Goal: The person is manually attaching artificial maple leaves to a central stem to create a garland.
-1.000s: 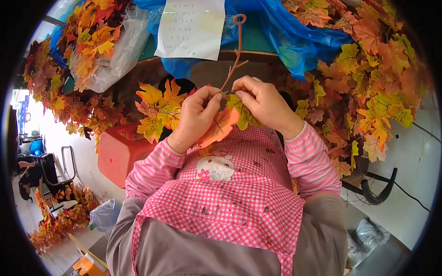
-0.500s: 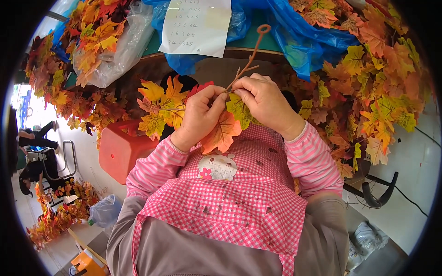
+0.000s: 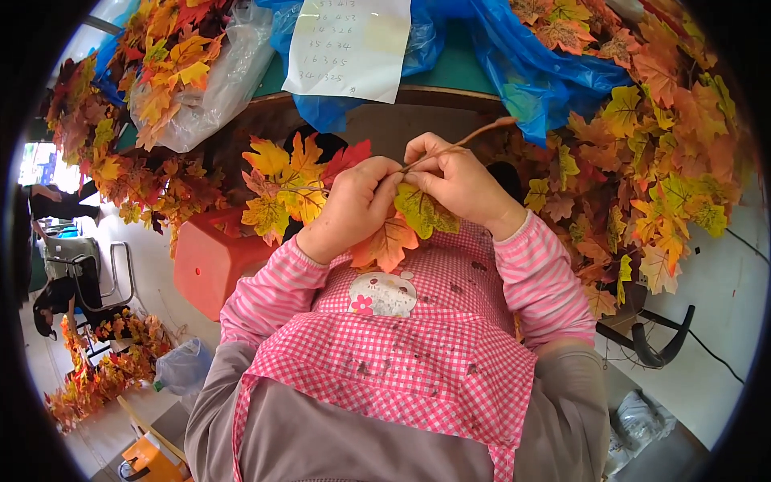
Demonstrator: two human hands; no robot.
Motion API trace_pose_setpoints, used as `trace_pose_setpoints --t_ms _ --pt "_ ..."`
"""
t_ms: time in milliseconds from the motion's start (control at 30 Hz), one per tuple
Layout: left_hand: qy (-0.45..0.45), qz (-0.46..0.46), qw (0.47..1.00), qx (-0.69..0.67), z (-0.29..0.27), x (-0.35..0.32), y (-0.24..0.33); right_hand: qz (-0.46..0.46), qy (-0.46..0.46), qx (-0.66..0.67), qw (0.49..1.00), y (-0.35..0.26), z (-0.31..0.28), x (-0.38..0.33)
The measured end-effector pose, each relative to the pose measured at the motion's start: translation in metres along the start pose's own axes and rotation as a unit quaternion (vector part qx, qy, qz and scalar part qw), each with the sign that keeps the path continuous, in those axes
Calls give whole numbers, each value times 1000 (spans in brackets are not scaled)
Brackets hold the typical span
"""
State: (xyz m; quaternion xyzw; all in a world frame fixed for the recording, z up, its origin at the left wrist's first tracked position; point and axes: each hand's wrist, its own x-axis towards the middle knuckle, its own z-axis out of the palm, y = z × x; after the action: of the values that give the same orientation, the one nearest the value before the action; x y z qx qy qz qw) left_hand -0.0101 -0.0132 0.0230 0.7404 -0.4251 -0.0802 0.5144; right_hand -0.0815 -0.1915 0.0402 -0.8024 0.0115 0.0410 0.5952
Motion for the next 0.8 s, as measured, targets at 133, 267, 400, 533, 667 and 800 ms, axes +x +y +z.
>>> trace_pose_setpoints --t_ms 133,267,400,533,667,800 --pt "-25 -69 996 -42 -3 -1 2 0 -48 46 998 2 -13 3" --pt "-12 -54 998 1 -3 -2 2 -1 92 96 991 -16 -22 -1" --pt "13 9 998 59 1 6 4 -12 127 108 986 -13 -19 -10" --pt "13 -19 995 -94 6 16 10 -65 117 104 985 -16 -17 -20" --pt "-126 -234 895 -359 -1 25 14 -117 119 43 985 -21 -14 -25" --pt "-128 -287 847 -429 -8 26 13 -187 153 -37 970 -20 -13 -23"
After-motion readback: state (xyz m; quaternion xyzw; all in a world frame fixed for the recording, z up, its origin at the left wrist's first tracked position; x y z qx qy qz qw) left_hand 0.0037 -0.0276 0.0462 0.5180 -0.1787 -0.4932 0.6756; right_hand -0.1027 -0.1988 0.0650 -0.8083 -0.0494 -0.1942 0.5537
